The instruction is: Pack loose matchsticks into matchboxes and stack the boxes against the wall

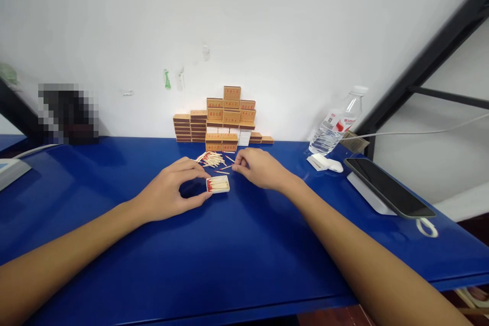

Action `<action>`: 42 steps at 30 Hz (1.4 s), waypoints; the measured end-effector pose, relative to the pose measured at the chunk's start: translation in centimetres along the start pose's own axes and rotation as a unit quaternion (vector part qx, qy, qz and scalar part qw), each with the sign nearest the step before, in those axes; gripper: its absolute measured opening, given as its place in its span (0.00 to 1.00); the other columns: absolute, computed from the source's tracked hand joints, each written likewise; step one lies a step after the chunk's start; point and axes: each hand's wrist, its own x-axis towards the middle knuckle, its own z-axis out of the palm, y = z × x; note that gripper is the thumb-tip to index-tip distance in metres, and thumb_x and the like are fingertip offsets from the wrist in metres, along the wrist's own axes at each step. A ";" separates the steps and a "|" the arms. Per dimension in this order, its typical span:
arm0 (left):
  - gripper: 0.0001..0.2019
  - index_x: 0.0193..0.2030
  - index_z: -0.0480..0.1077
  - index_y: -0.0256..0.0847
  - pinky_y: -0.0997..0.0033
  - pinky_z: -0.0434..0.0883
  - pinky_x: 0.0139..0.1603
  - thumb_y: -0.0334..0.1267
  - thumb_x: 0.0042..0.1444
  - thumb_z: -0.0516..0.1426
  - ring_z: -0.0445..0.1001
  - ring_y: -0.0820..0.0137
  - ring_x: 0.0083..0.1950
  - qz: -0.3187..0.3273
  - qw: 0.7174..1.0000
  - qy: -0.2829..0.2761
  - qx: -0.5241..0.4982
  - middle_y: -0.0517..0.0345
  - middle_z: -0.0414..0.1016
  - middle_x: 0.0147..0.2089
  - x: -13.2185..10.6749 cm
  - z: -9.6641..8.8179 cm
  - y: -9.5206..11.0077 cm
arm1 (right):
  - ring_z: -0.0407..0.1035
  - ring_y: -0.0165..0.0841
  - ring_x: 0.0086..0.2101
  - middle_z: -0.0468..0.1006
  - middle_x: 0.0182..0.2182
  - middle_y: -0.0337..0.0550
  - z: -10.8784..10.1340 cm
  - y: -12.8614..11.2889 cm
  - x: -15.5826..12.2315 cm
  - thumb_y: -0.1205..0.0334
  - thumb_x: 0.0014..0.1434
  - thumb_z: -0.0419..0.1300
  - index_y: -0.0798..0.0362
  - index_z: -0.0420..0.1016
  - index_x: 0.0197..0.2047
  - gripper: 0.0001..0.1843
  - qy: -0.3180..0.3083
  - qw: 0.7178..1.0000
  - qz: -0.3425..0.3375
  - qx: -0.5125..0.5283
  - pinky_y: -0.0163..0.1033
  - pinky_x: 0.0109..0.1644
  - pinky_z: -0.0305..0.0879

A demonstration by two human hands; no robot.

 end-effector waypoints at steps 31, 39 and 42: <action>0.10 0.48 0.79 0.41 0.56 0.73 0.51 0.42 0.63 0.63 0.73 0.60 0.47 -0.010 1.000 -0.009 0.024 0.52 0.80 0.44 -0.1 0.1 -0.4 | 0.67 0.38 0.41 0.72 0.41 0.48 1.8 1.0 1.2 0.68 0.70 0.53 0.53 0.69 0.39 0.06 0.007 0.995 -0.088 0.051 0.41 0.46 0.64; 0.10 0.46 0.78 0.41 0.54 0.74 0.50 0.43 0.63 0.63 0.74 0.59 0.46 -0.028 0.999 -0.008 0.045 0.51 0.80 0.44 0.0 0.2 -0.7 | 0.68 0.37 0.41 0.73 0.42 0.46 0.7 -2.8 -0.7 0.63 0.72 0.54 0.51 0.69 0.41 0.06 -0.011 0.990 -0.114 0.084 0.41 0.46 0.64; 0.09 0.46 0.78 0.41 0.55 0.74 0.50 0.42 0.62 0.63 0.74 0.59 0.47 -0.029 0.999 -0.004 0.045 0.52 0.80 0.44 -0.1 0.2 -0.8 | 0.68 0.37 0.41 0.73 0.42 0.46 0.9 -3.1 -0.8 0.64 0.72 0.53 0.51 0.70 0.41 0.06 -0.009 0.989 -0.123 0.083 0.41 0.45 0.64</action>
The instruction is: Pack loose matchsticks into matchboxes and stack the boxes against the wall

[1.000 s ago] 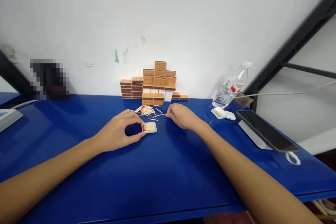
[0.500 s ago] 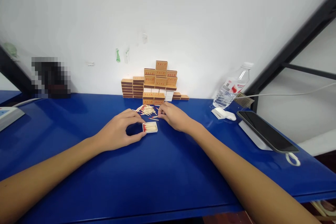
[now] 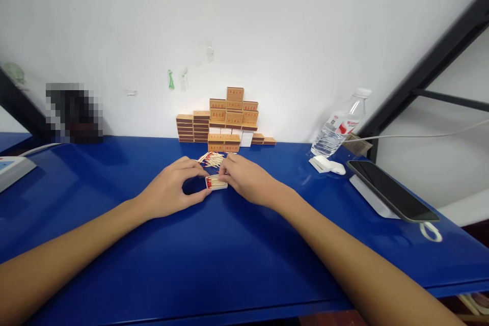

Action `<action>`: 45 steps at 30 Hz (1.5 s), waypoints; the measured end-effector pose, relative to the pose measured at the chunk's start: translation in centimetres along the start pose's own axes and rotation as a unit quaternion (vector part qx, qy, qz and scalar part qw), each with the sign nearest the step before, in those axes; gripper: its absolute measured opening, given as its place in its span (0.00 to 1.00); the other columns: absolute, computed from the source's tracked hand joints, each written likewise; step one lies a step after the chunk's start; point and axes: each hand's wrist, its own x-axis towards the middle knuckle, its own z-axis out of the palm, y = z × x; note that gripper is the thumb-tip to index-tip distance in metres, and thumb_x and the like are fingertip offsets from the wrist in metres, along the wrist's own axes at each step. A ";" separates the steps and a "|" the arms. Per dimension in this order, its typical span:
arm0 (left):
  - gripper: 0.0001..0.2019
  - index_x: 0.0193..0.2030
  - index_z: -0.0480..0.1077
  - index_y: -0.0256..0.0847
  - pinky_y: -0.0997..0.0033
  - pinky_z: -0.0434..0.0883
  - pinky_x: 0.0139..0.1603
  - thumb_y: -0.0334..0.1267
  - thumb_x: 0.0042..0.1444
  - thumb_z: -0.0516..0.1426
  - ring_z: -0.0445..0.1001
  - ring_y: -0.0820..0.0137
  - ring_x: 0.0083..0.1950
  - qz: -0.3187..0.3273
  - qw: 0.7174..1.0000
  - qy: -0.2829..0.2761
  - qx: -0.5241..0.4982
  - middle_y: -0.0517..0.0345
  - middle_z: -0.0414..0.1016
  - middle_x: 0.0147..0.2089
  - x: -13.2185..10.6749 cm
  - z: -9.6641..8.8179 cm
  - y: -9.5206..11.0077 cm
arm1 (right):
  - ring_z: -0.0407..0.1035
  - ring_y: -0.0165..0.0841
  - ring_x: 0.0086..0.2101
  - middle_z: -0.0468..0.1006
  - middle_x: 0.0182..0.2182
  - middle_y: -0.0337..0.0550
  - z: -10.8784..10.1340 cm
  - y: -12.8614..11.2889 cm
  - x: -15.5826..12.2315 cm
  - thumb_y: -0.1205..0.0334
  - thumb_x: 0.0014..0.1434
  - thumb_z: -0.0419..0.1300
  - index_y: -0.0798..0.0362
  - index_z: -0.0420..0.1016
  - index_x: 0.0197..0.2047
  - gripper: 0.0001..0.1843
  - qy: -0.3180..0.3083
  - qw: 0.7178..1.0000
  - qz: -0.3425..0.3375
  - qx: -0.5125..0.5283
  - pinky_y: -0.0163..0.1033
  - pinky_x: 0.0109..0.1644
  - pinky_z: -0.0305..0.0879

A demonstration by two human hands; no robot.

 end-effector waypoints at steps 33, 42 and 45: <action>0.09 0.47 0.79 0.42 0.54 0.74 0.52 0.42 0.62 0.63 0.75 0.59 0.48 0.013 0.999 -0.005 -0.028 0.52 0.81 0.44 0.0 -0.1 0.5 | 0.67 0.32 0.32 0.76 0.33 0.42 -0.3 3.1 0.9 0.60 0.66 0.60 0.53 0.78 0.37 0.08 0.093 0.992 0.080 -0.005 0.38 0.37 0.61; 0.11 0.48 0.79 0.41 0.54 0.74 0.53 0.43 0.63 0.63 0.74 0.59 0.48 0.014 1.000 -0.011 -0.018 0.52 0.81 0.46 0.1 0.0 0.2 | 0.71 0.33 0.33 0.79 0.35 0.44 1.2 5.8 2.3 0.63 0.66 0.61 0.54 0.76 0.36 0.06 0.097 0.982 0.159 -0.043 0.37 0.37 0.62; 0.12 0.48 0.79 0.40 0.54 0.74 0.53 0.43 0.63 0.63 0.74 0.59 0.49 0.010 1.000 -0.010 -0.016 0.51 0.81 0.46 0.0 0.0 0.1 | 0.70 0.35 0.36 0.78 0.38 0.46 1.3 6.0 2.8 0.65 0.67 0.62 0.55 0.76 0.41 0.03 0.117 0.981 0.136 -0.071 0.38 0.41 0.62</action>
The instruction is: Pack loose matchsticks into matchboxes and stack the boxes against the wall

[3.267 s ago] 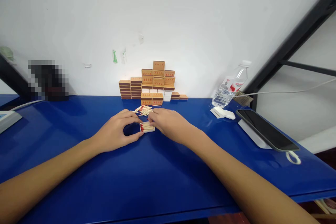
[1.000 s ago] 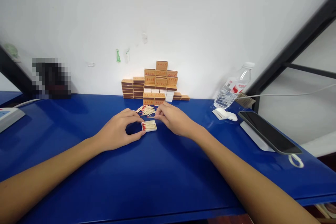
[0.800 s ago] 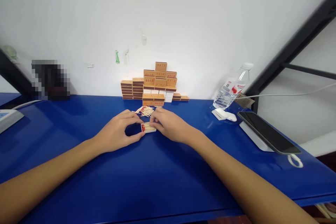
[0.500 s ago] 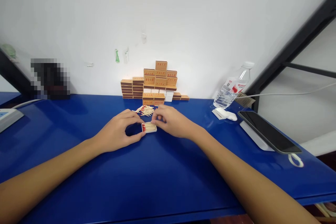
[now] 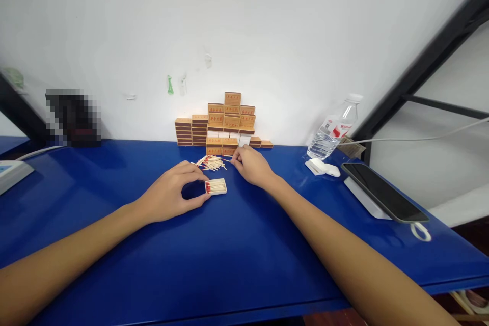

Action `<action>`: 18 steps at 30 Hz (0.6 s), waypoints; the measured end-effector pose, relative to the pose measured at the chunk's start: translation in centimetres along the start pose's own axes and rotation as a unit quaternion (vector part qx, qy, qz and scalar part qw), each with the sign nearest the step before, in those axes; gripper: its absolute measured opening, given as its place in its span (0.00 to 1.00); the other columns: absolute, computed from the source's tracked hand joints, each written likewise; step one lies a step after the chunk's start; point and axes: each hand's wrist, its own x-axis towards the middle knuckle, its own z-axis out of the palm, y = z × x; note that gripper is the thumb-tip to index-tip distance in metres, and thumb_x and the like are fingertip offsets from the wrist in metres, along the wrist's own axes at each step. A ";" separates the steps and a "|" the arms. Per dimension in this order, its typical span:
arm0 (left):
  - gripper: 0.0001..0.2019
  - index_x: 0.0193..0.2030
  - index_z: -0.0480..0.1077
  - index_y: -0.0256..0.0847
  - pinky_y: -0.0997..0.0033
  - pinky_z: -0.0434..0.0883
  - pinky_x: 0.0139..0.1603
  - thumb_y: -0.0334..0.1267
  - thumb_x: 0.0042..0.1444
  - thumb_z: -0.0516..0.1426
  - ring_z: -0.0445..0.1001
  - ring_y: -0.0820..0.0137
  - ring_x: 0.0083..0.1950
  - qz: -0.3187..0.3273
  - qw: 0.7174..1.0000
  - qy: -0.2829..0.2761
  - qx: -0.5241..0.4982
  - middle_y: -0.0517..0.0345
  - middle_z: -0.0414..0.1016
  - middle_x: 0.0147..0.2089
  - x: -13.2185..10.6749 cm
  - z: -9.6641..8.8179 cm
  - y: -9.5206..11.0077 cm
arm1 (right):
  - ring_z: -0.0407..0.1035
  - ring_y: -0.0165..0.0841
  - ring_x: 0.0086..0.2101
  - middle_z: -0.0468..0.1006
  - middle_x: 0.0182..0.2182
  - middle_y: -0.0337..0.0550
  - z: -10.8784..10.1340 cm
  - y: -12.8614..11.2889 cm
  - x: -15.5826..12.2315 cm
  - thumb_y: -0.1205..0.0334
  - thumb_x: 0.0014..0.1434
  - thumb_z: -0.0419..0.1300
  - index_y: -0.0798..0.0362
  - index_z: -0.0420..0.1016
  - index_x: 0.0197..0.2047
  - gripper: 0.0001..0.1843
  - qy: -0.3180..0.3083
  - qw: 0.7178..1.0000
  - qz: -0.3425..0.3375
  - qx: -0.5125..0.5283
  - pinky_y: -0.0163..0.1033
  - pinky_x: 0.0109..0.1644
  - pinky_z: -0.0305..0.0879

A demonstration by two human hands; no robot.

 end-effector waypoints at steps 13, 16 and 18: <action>0.11 0.47 0.79 0.41 0.55 0.73 0.53 0.43 0.63 0.63 0.73 0.60 0.47 0.004 1.000 0.002 0.006 0.52 0.81 0.45 0.0 0.0 0.0 | 0.72 0.38 0.38 0.79 0.40 0.51 0.0 0.8 0.4 0.67 0.69 0.58 0.55 0.74 0.41 0.05 -0.028 0.999 -0.016 -0.027 0.39 0.41 0.62; 0.11 0.48 0.79 0.40 0.55 0.74 0.52 0.43 0.63 0.63 0.73 0.60 0.47 -0.003 1.000 0.004 0.011 0.53 0.81 0.45 0.0 -0.1 0.0 | 0.72 0.39 0.40 0.78 0.42 0.51 -0.7 0.7 -0.2 0.66 0.70 0.55 0.54 0.72 0.41 0.05 -0.029 0.999 -0.033 -0.020 0.40 0.44 0.63; 0.11 0.47 0.79 0.40 0.55 0.74 0.51 0.44 0.63 0.63 0.73 0.60 0.47 -0.007 1.000 0.006 0.016 0.53 0.81 0.45 0.0 -0.1 -0.1 | 0.71 0.38 0.39 0.77 0.42 0.50 -1.4 0.1 -0.9 0.65 0.71 0.53 0.53 0.70 0.42 0.06 -0.025 0.998 -0.057 0.008 0.40 0.44 0.63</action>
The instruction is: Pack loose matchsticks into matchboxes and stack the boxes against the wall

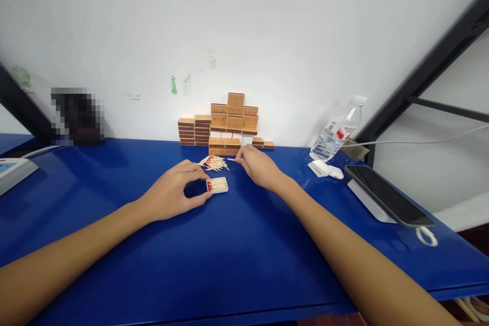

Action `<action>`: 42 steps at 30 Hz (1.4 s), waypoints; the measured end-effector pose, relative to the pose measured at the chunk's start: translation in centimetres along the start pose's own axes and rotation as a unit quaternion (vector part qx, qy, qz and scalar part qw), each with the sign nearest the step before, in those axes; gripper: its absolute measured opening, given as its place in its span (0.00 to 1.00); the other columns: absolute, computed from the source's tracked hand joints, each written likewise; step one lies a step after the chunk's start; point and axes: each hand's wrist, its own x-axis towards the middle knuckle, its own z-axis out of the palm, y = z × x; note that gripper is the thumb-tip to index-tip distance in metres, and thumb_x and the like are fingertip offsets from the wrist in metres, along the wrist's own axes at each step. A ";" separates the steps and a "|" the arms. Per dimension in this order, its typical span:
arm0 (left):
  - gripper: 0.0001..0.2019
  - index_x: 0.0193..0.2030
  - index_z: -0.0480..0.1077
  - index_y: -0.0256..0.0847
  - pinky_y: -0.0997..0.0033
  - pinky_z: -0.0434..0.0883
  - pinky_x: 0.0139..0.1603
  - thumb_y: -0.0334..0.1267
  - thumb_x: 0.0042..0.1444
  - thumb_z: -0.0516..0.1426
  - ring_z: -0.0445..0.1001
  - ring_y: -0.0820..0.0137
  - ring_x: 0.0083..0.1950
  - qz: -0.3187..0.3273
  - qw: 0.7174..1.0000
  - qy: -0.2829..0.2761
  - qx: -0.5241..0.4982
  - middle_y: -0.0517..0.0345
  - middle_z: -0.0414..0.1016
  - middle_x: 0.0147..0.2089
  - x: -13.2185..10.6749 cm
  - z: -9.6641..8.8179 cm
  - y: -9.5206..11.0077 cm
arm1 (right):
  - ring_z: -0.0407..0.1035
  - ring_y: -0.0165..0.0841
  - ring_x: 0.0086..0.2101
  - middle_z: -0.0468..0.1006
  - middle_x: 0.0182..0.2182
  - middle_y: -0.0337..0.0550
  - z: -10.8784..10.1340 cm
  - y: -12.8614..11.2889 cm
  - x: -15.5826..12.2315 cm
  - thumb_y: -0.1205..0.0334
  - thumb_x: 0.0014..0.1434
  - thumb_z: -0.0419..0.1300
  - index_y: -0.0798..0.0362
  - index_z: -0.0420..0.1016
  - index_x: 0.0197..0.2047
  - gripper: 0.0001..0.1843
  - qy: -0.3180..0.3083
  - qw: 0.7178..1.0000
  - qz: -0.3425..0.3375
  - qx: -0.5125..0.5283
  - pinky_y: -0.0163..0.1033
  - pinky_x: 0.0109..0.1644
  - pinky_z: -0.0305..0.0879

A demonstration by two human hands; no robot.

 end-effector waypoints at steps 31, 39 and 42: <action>0.09 0.46 0.78 0.41 0.54 0.74 0.52 0.42 0.62 0.63 0.75 0.59 0.48 -0.001 1.000 -0.001 -0.018 0.52 0.81 0.44 -0.1 0.0 0.4 | 0.63 0.31 0.31 0.70 0.29 0.37 -2.0 -4.4 -1.7 0.55 0.66 0.65 0.52 0.78 0.36 0.10 -0.090 0.984 -0.091 0.125 0.37 0.37 0.59; 0.09 0.45 0.78 0.41 0.52 0.74 0.53 0.41 0.62 0.64 0.75 0.59 0.47 0.001 1.000 -0.008 -0.018 0.52 0.81 0.43 0.1 -0.1 0.5 | 0.64 0.31 0.31 0.72 0.31 0.39 -1.7 -5.2 -1.9 0.54 0.66 0.64 0.52 0.76 0.34 0.12 -0.092 0.985 -0.096 0.111 0.37 0.36 0.59; 0.10 0.47 0.78 0.41 0.53 0.74 0.52 0.42 0.61 0.64 0.75 0.58 0.48 -0.003 1.000 -0.001 -0.023 0.51 0.81 0.45 0.1 -0.2 0.6 | 0.63 0.30 0.30 0.71 0.28 0.38 -3.2 -3.2 -1.1 0.52 0.66 0.64 0.52 0.77 0.33 0.14 -0.037 0.992 -0.058 0.109 0.36 0.35 0.58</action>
